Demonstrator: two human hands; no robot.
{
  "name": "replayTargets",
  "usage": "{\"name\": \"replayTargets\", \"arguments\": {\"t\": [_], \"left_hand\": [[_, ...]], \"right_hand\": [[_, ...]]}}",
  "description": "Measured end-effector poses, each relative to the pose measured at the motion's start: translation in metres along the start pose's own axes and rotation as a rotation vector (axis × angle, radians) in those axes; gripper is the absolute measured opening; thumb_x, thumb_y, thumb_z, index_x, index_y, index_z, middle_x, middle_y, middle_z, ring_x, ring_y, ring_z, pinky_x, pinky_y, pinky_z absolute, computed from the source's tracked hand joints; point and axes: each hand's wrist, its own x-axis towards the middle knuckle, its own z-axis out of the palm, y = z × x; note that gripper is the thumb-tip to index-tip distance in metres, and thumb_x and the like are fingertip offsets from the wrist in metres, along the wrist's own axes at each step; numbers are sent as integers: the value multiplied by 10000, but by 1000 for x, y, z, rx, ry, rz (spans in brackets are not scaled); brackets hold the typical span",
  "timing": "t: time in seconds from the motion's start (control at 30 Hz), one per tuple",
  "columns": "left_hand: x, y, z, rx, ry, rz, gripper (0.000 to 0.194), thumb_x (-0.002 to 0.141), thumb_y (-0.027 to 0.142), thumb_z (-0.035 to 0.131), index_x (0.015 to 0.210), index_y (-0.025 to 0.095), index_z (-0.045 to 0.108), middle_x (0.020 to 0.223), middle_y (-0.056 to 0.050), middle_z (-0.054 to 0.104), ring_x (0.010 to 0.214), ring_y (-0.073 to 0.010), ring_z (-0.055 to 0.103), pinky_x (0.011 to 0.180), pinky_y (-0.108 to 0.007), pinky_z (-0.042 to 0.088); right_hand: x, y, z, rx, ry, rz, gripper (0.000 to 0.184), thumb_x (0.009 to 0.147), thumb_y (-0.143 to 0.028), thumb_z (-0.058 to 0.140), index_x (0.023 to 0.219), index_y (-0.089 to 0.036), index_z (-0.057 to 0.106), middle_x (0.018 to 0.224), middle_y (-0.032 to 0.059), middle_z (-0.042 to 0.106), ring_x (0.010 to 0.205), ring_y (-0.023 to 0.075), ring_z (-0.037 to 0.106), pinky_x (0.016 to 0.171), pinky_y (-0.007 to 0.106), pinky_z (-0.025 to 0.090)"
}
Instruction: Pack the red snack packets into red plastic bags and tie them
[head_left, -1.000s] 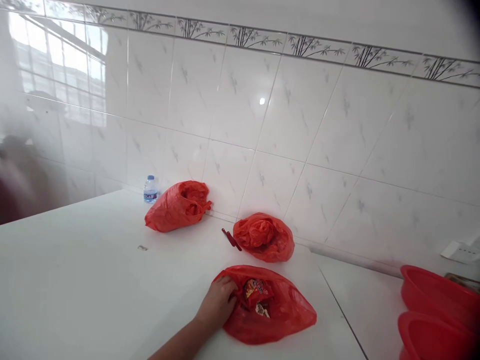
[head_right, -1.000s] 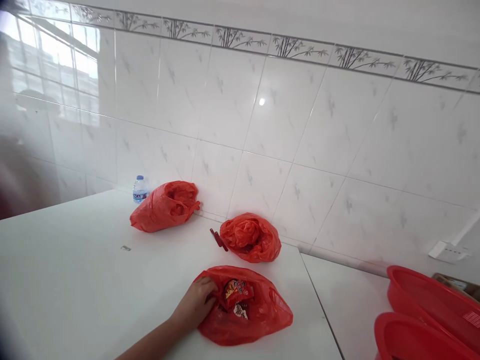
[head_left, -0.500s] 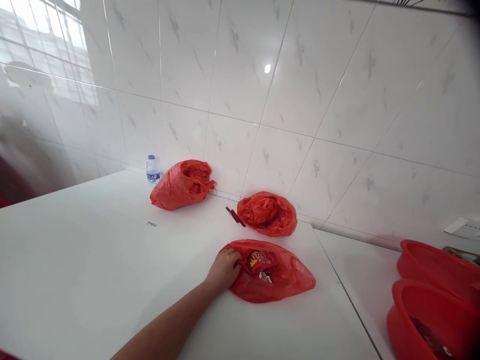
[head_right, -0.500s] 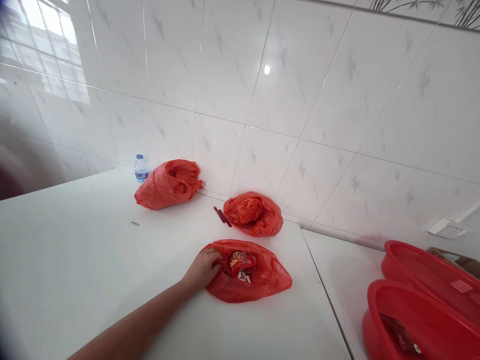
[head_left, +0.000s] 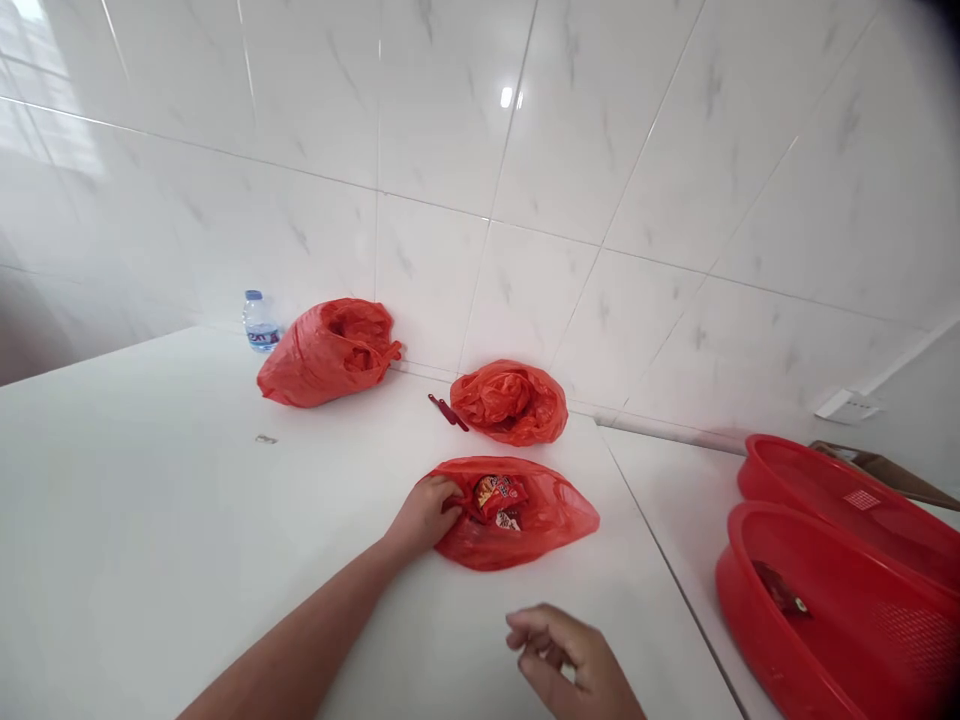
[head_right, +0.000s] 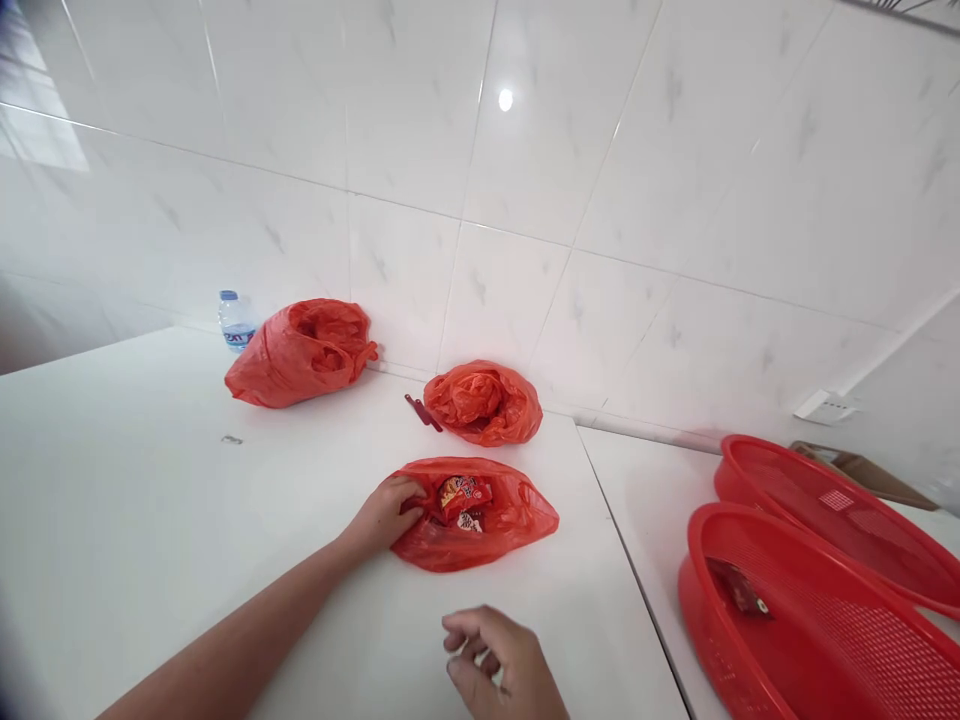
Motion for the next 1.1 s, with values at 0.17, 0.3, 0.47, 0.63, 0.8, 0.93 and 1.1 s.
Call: {"name": "replayTargets", "arguments": {"t": [0.17, 0.3, 0.47, 0.63, 0.8, 0.93, 1.1], "left_hand": [[-4, 3, 1, 28, 25, -2, 212, 701, 66, 500, 793, 205, 632, 866, -36, 650, 853, -198, 584, 800, -333, 456], [-6, 7, 0, 24, 46, 3, 210, 708, 59, 484, 766, 206, 622, 867, -39, 645, 859, -199, 584, 805, -334, 466], [-12, 17, -10, 18, 138, 3, 226, 761, 84, 458, 824, 218, 629, 959, -46, 637, 953, -203, 567, 861, -342, 465], [-14, 28, -20, -32, 198, -7, 237, 740, 87, 488, 841, 224, 652, 1003, -44, 643, 1004, -214, 562, 916, -360, 450], [3, 32, -21, -94, 236, -95, 236, 725, 93, 454, 834, 206, 630, 984, -34, 658, 949, -189, 592, 876, -333, 474], [19, 37, -43, -132, 262, -153, 222, 765, 171, 443, 880, 210, 629, 954, -14, 678, 867, -167, 624, 795, -299, 503], [23, 59, -79, -137, 228, -166, 246, 782, 232, 449, 935, 233, 642, 995, -3, 683, 861, -166, 628, 744, -270, 498]], "right_hand": [[8, -20, -4, -275, -83, -39, 343, 732, -208, 546, 1048, -263, 667, 974, 12, 682, 838, 159, 632, 713, 232, 491], [-1, -1, -20, -493, 107, 9, 354, 757, -294, 563, 1090, -260, 676, 1189, 45, 633, 1094, 230, 585, 947, 323, 453], [20, 23, -50, -650, 460, 10, 400, 884, -362, 406, 1184, -212, 624, 1240, 72, 601, 1163, 229, 537, 985, 370, 432], [79, 18, -56, -790, 402, 65, 355, 902, -233, 351, 1094, -183, 645, 1103, 77, 653, 1044, 203, 590, 845, 296, 452], [118, 22, -57, -833, 442, 183, 276, 830, -148, 422, 1010, -152, 631, 975, 117, 664, 900, 220, 616, 664, 278, 402], [111, 16, -73, -803, 381, 190, 210, 795, -158, 441, 820, -213, 642, 774, 34, 668, 697, 173, 612, 562, 255, 356], [71, 1, -94, -494, 518, 24, 243, 840, -319, 407, 836, -247, 639, 913, 18, 673, 781, 172, 616, 650, 264, 438]]}}
